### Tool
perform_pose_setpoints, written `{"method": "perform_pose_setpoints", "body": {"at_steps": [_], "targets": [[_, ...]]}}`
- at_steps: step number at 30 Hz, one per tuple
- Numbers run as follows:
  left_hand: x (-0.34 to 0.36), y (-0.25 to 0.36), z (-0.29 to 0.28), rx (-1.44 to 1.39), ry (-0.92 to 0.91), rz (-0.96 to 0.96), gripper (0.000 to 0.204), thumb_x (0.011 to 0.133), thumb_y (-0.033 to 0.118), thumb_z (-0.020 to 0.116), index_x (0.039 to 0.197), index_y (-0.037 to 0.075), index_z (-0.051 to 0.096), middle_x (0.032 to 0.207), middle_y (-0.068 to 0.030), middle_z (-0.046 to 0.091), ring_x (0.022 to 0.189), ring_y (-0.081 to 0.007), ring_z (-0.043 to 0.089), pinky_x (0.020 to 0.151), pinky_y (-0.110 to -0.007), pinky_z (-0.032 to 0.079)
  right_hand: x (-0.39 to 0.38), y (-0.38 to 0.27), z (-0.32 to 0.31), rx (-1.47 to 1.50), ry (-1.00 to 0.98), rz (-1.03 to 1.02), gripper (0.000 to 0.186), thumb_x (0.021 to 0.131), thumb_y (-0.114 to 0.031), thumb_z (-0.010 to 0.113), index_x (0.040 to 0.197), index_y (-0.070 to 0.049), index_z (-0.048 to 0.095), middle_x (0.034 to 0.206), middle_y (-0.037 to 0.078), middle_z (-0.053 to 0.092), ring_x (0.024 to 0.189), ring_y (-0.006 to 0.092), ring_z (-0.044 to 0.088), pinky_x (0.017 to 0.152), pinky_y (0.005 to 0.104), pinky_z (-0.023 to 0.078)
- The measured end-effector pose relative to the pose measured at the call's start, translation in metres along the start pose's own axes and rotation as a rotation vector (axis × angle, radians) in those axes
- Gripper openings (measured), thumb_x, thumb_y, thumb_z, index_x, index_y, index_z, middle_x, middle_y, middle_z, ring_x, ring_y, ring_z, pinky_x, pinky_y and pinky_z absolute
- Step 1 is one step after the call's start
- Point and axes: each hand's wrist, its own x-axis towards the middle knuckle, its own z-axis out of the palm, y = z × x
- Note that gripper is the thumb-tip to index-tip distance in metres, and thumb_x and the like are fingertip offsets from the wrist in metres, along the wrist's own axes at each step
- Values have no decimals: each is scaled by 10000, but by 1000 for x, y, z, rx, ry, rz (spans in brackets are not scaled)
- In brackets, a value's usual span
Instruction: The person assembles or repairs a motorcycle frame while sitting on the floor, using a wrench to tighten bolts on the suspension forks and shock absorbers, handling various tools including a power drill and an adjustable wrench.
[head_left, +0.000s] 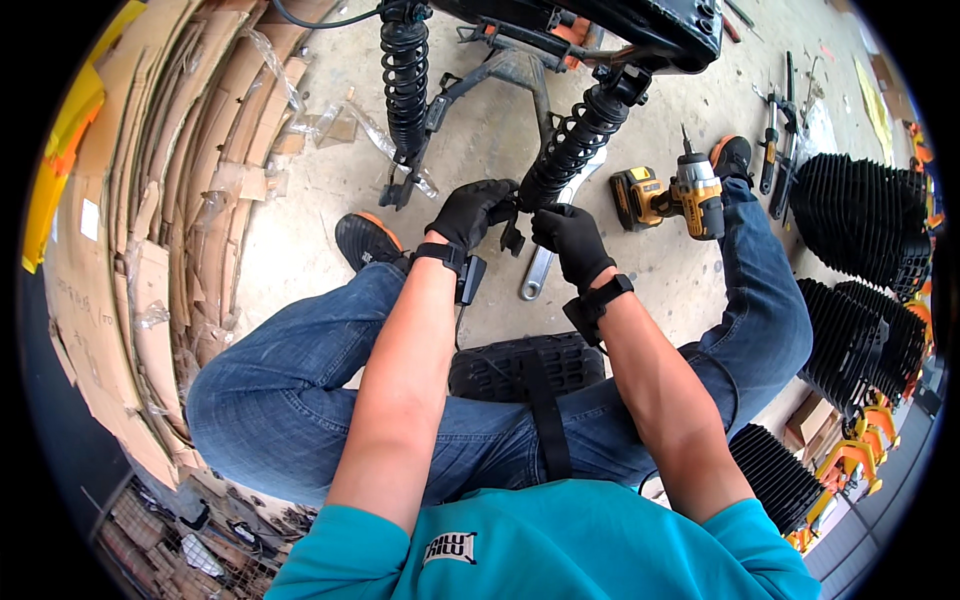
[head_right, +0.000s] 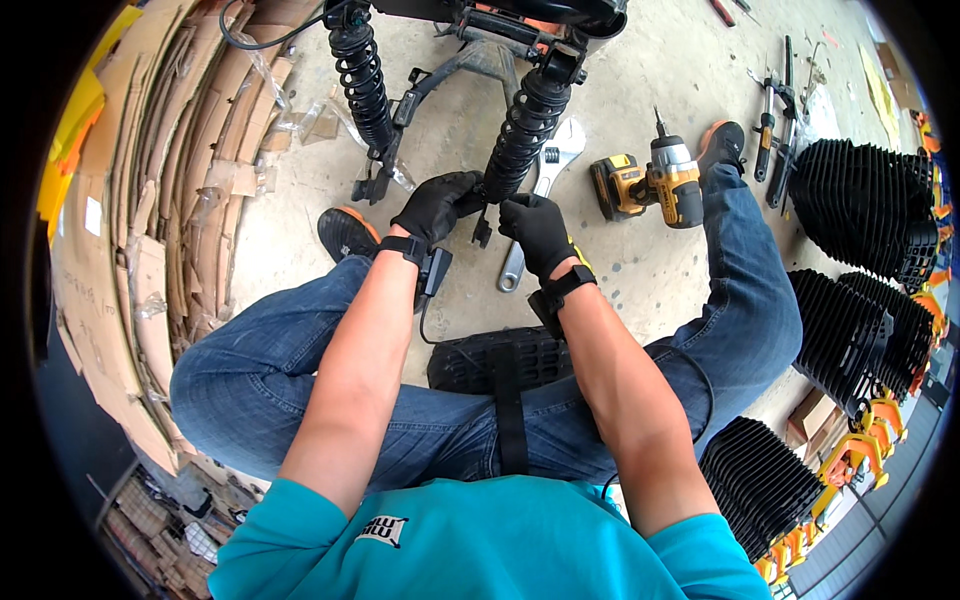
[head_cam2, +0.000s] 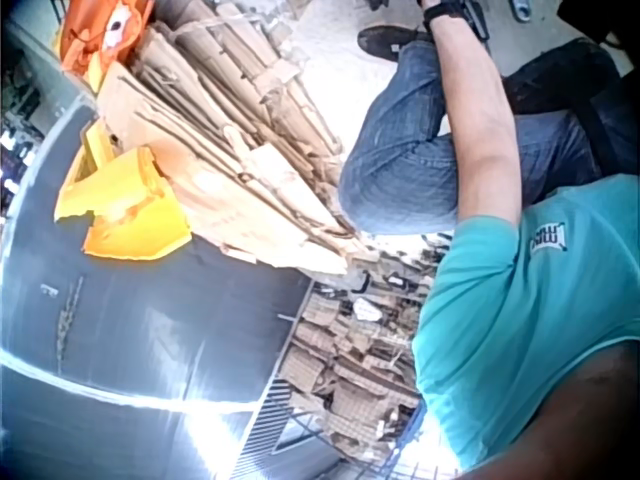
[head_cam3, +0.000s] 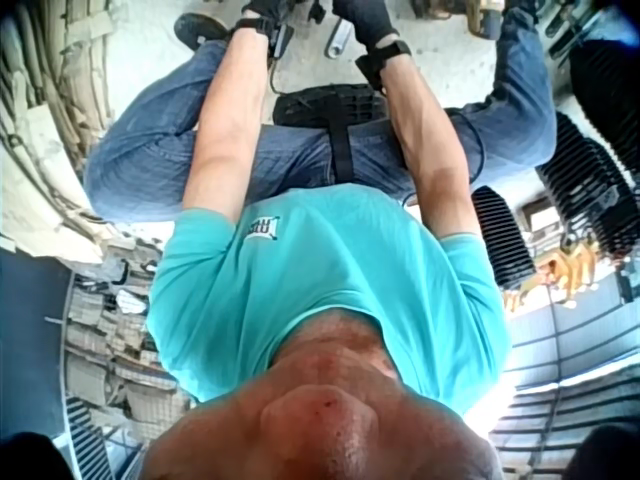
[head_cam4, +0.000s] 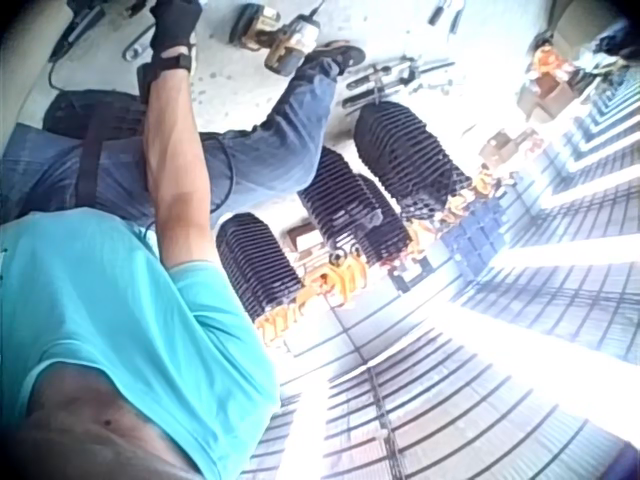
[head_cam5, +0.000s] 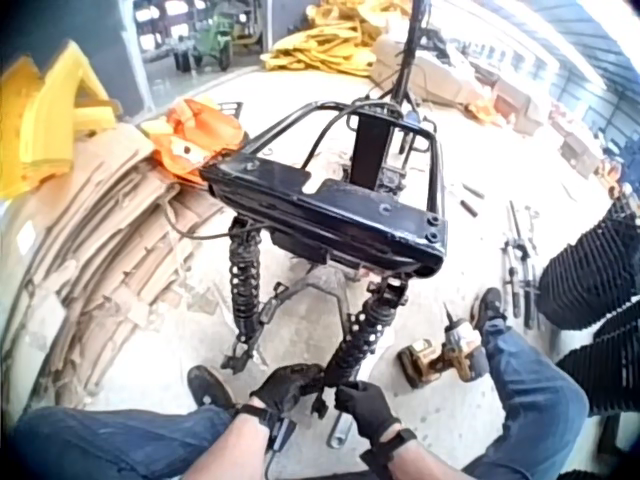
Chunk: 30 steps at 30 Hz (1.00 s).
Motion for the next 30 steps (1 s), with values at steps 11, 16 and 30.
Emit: {"method": "perform_pose_setpoints", "body": {"at_steps": [11,16,30], "targets": [[-3,20,12,425,179,-193,135,866,139,657,930,21,640,711,0,553,590,-101,520,571,-246,445,-3,-4,2,-17,-16,-7,117,826,-110,613,858,3,621,714,18,565,621,102,525,590,237,443],[-6,13,6,361,6,4,173,869,129,646,1020,51,611,884,-51,620,749,-130,588,686,-259,508,-4,-5,3,-14,-13,-5,125,821,-112,618,855,8,625,722,19,571,625,107,534,606,246,456],[-3,17,8,522,-8,-26,175,891,165,570,1007,39,604,863,-48,607,717,-114,566,638,-246,473,-1,0,0,-21,-6,-6,168,822,-129,640,911,13,633,765,46,607,689,136,591,670,275,510]]}}
